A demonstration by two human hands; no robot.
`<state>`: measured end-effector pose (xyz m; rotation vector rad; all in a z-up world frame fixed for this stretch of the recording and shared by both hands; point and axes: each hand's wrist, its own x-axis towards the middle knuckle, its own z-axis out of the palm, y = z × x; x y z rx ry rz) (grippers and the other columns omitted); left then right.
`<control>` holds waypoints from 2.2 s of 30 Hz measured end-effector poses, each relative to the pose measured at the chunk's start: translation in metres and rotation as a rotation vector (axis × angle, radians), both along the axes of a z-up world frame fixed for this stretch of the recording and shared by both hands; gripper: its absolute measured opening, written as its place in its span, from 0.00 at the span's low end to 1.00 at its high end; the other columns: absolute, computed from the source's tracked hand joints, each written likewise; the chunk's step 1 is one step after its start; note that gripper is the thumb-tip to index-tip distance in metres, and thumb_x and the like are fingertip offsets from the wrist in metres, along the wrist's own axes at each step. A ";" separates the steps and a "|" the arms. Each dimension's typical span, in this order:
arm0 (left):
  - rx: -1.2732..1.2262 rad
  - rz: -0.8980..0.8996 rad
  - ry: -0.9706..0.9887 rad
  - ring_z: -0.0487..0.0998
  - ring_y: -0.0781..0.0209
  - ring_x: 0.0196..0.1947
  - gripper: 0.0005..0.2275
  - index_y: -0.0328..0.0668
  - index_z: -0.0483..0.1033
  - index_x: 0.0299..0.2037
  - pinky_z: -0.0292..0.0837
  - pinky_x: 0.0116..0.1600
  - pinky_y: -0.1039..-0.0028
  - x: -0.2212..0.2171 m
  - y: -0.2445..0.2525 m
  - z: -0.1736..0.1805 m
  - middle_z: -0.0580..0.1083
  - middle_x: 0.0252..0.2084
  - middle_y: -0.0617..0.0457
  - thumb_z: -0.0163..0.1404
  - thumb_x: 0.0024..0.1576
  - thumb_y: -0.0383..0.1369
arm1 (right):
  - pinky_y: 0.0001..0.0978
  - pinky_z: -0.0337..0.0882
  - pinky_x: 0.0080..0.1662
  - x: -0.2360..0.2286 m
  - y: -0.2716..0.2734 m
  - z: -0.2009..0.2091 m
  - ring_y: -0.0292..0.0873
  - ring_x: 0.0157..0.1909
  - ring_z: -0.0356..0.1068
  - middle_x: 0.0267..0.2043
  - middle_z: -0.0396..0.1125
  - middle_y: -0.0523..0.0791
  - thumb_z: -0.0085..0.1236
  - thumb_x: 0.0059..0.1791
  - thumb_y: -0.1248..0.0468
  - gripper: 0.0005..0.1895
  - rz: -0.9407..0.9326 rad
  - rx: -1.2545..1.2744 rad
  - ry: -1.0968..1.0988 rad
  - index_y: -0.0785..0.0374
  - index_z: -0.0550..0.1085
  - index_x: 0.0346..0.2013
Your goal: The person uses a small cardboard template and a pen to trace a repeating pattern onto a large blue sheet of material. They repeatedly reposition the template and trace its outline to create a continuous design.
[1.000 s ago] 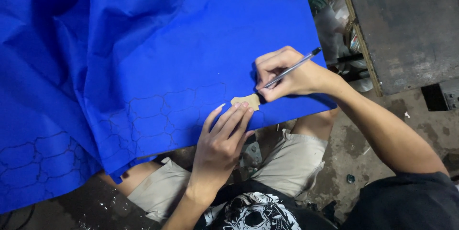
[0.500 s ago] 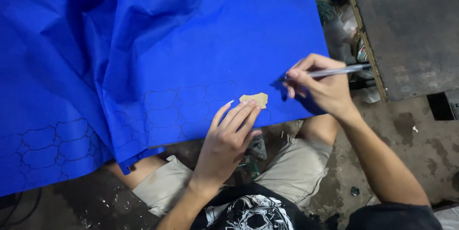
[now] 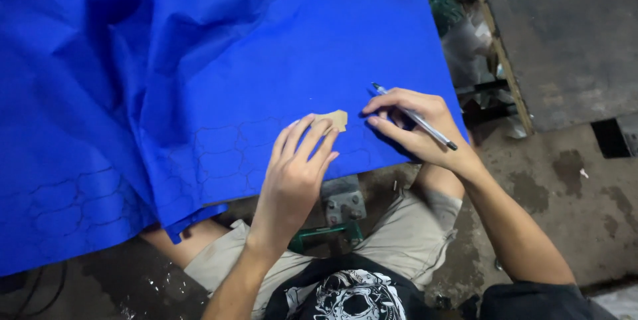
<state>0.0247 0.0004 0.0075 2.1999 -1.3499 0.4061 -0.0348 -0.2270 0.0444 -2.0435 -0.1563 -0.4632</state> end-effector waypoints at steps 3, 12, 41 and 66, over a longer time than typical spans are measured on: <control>0.010 -0.008 0.029 0.70 0.47 0.62 0.14 0.39 0.73 0.59 0.61 0.68 0.54 0.006 -0.003 0.001 0.72 0.57 0.48 0.46 0.67 0.35 | 0.27 0.68 0.32 -0.001 -0.001 -0.002 0.39 0.29 0.69 0.37 0.75 0.51 0.65 0.48 0.72 0.09 0.011 0.025 0.022 0.66 0.80 0.43; 0.021 -0.071 0.189 0.71 0.59 0.63 0.19 0.47 0.66 0.67 0.56 0.70 0.58 0.020 -0.010 -0.013 0.71 0.60 0.54 0.45 0.67 0.38 | 0.37 0.72 0.37 0.000 0.008 -0.002 0.44 0.30 0.71 0.45 0.74 0.51 0.69 0.47 0.68 0.12 0.023 -0.165 0.000 0.63 0.79 0.44; -0.170 -0.160 0.461 0.80 0.55 0.54 0.27 0.47 0.61 0.72 0.69 0.61 0.63 0.057 -0.008 0.009 0.74 0.53 0.52 0.50 0.62 0.21 | 0.27 0.68 0.28 0.021 0.002 -0.006 0.38 0.23 0.69 0.43 0.75 0.50 0.68 0.49 0.70 0.09 -0.015 -0.070 -0.036 0.62 0.79 0.42; -0.333 -0.212 0.515 0.82 0.54 0.53 0.24 0.45 0.66 0.69 0.73 0.61 0.61 0.058 -0.008 0.007 0.76 0.53 0.50 0.53 0.62 0.22 | 0.34 0.68 0.31 0.023 0.009 -0.001 0.42 0.22 0.63 0.45 0.76 0.50 0.71 0.45 0.68 0.11 0.079 -0.170 -0.033 0.61 0.80 0.42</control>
